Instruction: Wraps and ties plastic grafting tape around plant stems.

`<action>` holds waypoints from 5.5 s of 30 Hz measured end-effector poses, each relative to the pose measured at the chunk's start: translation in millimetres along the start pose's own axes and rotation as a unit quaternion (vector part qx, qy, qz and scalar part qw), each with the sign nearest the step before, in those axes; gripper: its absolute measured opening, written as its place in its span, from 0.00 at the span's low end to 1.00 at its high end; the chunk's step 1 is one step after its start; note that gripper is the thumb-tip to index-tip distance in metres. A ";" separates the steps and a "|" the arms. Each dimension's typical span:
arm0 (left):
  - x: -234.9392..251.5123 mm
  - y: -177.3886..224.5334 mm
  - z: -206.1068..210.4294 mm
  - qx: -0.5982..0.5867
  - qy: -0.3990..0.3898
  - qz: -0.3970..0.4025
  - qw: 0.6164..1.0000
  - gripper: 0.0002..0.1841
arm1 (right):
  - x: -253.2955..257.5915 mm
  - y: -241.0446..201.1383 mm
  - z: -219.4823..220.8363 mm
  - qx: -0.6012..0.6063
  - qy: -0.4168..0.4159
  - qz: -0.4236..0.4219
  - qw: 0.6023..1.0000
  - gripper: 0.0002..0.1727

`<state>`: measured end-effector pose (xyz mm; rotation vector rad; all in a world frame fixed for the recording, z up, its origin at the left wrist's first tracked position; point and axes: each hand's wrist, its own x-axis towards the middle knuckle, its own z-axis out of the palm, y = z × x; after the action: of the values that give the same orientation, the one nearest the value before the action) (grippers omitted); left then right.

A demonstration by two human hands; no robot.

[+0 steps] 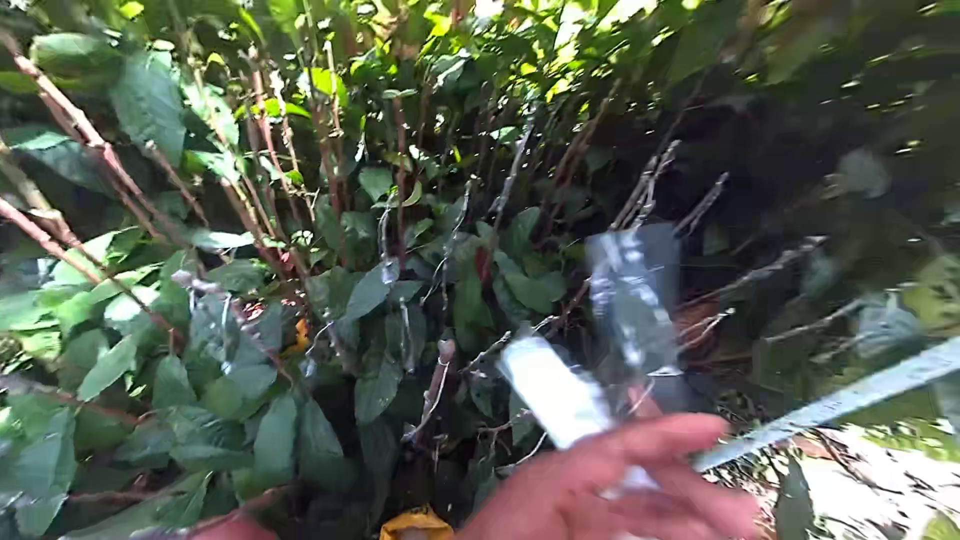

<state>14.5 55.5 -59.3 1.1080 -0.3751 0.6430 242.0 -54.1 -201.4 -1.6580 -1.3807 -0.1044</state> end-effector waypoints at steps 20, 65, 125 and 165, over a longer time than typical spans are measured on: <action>1.9 -57.1 -111.7 0.463 0.027 0.030 0.886 0.20 | 102.1 -96.6 22.5 0.276 0.001 0.003 0.961 0.12; 208.5 -135.9 -236.6 0.511 0.216 0.000 0.832 0.14 | 184.7 6.5 -66.8 0.639 0.083 0.114 0.756 0.21; 174.3 -125.2 -238.9 0.480 0.129 -0.003 0.868 0.11 | 359.5 -91.2 -21.7 -0.406 -0.405 -0.088 0.814 0.17; 191.8 -105.4 -225.2 0.434 0.297 0.049 0.849 0.06 | 287.7 -120.8 7.3 -0.347 -0.423 -0.057 0.835 0.15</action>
<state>221.3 285.1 -114.9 1.6590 0.4636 1.2680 245.3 149.2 35.3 -2.3698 -2.3018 0.0933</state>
